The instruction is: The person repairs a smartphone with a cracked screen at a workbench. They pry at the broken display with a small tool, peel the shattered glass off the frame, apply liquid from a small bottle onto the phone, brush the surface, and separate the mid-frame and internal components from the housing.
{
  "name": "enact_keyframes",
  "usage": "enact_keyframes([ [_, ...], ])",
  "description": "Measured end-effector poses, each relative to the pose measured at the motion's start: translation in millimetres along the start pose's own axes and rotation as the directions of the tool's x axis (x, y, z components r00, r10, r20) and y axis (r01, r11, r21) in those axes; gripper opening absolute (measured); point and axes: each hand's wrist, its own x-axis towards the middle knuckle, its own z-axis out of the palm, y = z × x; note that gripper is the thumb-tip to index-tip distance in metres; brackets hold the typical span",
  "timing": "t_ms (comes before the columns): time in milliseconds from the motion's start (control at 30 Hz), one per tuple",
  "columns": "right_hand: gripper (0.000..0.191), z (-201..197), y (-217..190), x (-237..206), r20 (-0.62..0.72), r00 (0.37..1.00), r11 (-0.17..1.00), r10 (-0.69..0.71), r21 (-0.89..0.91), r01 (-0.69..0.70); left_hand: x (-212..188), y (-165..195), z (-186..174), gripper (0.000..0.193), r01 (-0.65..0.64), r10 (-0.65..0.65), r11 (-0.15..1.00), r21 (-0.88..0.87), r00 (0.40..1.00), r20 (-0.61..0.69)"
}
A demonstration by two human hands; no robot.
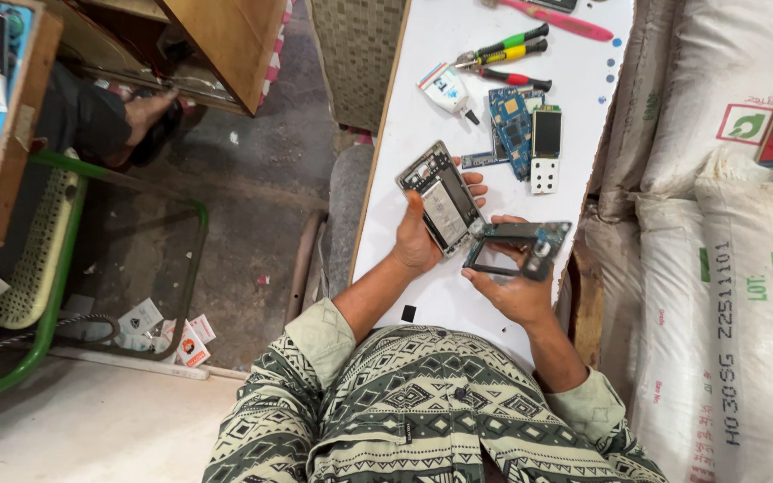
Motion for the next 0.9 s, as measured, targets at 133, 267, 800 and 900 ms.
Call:
enact_keyframes([
  [133,0.087,-11.6,11.1,-5.5,0.101,0.995,0.979,0.001,0.205,-0.022,-1.5,3.6,2.9,0.094,-0.023,0.021,0.999,-0.05,0.999,-0.044],
  [267,0.088,-20.3,17.9,-1.0,0.144,0.989,0.952,-0.027,0.306,-0.019,-0.5,6.3,5.9,0.094,-0.038,0.032,0.996,-0.077,0.997,-0.07],
  [800,0.086,-36.7,34.9,3.8,0.154,0.988,0.769,0.008,0.631,-0.104,0.9,12.0,6.3,0.091,-0.052,0.034,0.982,-0.182,0.995,-0.097],
  [900,0.087,-38.2,38.2,3.8,0.156,0.988,0.728,0.022,0.675,-0.123,0.2,13.3,6.6,0.092,-0.044,0.027,0.975,-0.219,0.996,-0.082],
])
